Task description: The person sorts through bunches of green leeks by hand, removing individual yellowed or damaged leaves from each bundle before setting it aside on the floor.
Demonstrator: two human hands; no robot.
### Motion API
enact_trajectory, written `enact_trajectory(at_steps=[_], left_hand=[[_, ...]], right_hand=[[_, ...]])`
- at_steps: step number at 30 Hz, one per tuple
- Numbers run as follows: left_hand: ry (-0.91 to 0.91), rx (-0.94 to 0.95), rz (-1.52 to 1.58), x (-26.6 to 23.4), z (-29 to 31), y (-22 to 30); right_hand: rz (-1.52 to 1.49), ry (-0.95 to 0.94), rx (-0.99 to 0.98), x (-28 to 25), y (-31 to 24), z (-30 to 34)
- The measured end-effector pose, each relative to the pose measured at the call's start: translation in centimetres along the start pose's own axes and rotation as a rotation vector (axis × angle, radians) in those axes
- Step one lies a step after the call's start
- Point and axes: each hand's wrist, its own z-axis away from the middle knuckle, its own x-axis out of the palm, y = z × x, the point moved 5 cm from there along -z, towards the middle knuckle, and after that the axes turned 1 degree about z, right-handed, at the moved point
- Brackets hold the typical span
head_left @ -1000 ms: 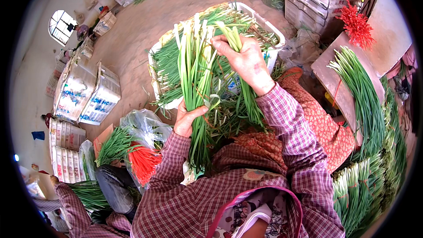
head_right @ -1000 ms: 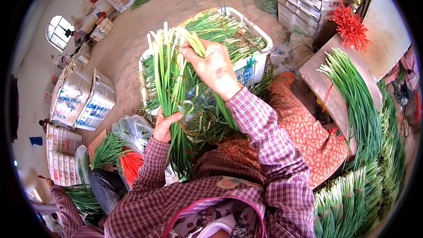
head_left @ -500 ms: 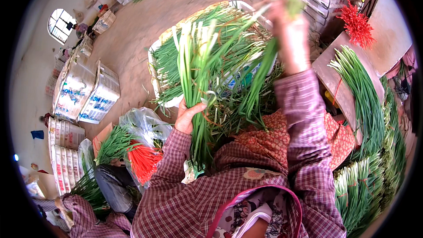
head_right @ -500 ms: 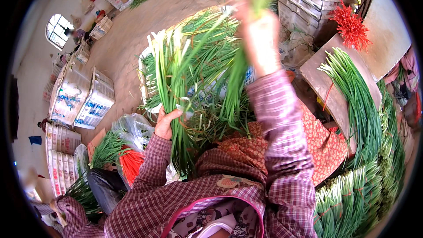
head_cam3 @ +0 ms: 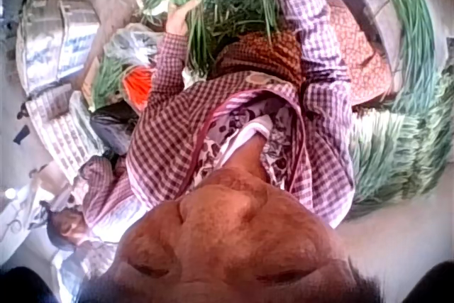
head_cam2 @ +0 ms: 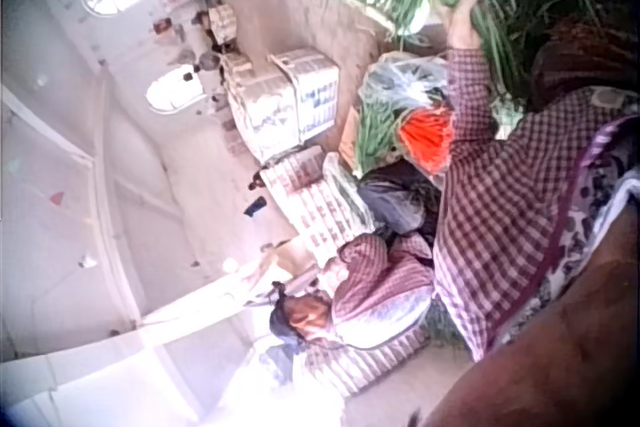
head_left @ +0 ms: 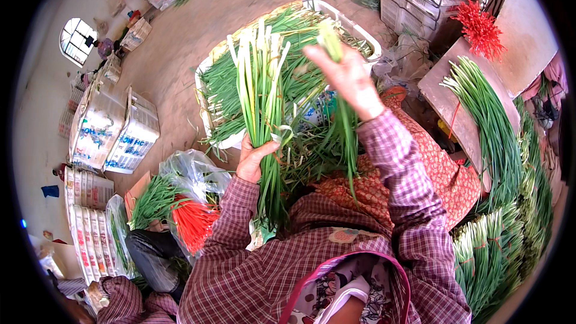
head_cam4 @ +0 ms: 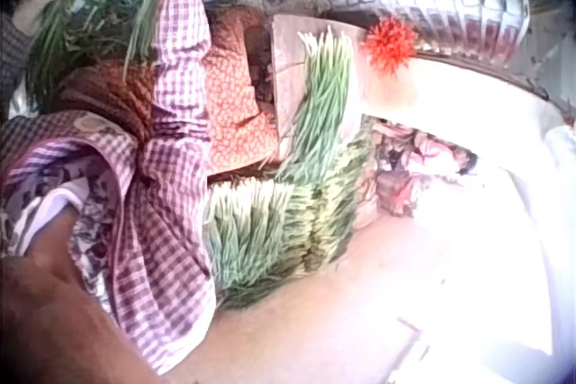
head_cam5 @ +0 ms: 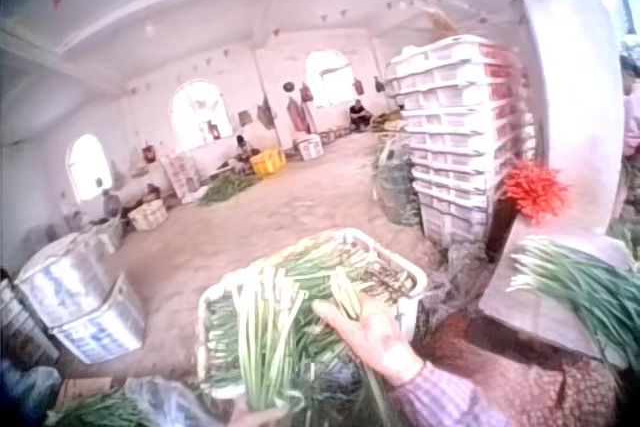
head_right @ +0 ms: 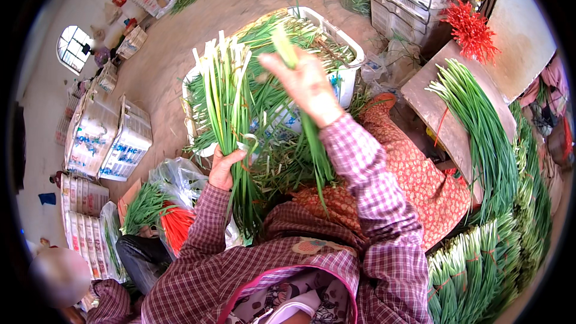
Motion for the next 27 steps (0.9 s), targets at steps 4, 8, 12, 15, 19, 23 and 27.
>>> enact_trajectory(at_steps=[4, 8, 12, 15, 19, 23, 27], left_hand=[[-0.018, 0.042, -0.049, 0.8, 0.1, -0.3], [-0.066, -0.041, 0.076, 0.5, 0.1, -0.4], [-0.061, -0.075, 0.182, -1.4, -0.3, -0.5], [-0.063, -0.056, 0.193, -2.2, -0.2, -0.5], [-0.120, -0.138, 0.318, -2.9, -0.7, -1.5], [-0.136, -0.175, 0.350, -3.7, -1.2, -0.8], [-0.195, -0.140, 0.290, -3.3, -1.5, -0.7]], right_hand=[[0.073, 0.104, -0.223, 3.1, 0.3, -0.5], [-0.156, 0.261, -0.172, -1.7, 1.6, -1.4], [-0.112, 0.687, -0.128, -15.0, -1.5, 0.1], [-0.279, 0.658, -0.264, -18.4, -2.5, 0.7], [-0.294, 0.637, -0.205, -17.2, -0.9, 1.1], [-0.365, 0.752, -0.293, -22.2, -0.7, 2.3], [-0.002, 0.583, -0.148, -17.4, -2.4, 2.3]])
